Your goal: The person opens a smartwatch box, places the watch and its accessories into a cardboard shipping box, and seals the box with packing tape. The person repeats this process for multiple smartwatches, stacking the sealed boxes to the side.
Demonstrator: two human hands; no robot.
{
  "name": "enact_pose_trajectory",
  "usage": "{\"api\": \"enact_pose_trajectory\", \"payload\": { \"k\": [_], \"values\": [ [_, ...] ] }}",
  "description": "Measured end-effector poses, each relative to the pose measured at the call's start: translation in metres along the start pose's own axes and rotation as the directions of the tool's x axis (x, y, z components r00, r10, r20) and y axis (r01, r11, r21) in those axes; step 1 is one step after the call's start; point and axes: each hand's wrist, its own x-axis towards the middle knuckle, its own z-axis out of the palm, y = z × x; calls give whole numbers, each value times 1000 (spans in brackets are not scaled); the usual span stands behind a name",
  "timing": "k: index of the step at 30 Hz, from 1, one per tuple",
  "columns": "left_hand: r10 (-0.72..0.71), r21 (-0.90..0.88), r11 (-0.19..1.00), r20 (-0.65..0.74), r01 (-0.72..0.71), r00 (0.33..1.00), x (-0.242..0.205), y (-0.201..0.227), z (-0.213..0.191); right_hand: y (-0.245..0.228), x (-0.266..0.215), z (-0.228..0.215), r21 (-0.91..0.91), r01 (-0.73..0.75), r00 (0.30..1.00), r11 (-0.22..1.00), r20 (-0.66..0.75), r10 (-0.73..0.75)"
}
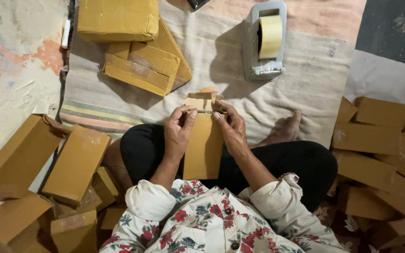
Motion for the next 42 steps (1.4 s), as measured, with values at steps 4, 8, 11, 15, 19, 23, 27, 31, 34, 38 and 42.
{"api": "enact_pose_trajectory", "payload": {
  "k": [4, 8, 11, 15, 19, 23, 27, 31, 34, 38, 42],
  "values": [
    [210, 261, 948, -76, -184, 975, 8, 10, 4, 7, -6, -2, 13, -13, 999, 1000, 30, 13],
    [255, 210, 946, -1, -249, 967, 15, 17, 12, 7, -1, -4, -83, 20, 1000, 996, -2, -20],
    [164, 75, 983, 27, -166, 986, 20, 15, 13, 7, 2, -8, -194, 1, 1000, 981, -17, -5],
    [150, 361, 902, 252, -237, 956, 43, 16, -3, 5, 4, -2, -221, -30, 999, 975, -17, 27],
    [-9, 310, 945, 347, -106, 938, 54, 19, 4, 4, 3, -3, -216, 98, 995, 971, -4, -101],
    [66, 199, 970, 349, -142, 935, 38, 26, 8, 8, 1, -1, -316, -28, 995, 948, -102, -5],
    [321, 283, 853, 377, -438, 869, 18, 32, -2, 12, -21, 1, 48, 67, 991, 997, -116, -61],
    [460, 294, 732, 452, -615, 764, 19, 37, -15, 19, -49, 6, 70, -319, 947, 945, -18, 321],
    [532, 377, 584, 491, -719, 690, 11, 37, -17, 25, -62, 1, 127, -330, 943, 935, 89, 321],
    [556, 477, 429, 530, -767, 641, 7, 49, -14, 19, -54, 4, 244, -260, 965, 934, 34, 260],
    [568, 493, 322, 583, -808, 581, 46, 48, 2, 7, -21, 3, 271, -166, 978, 948, -80, 194]
  ]
}}
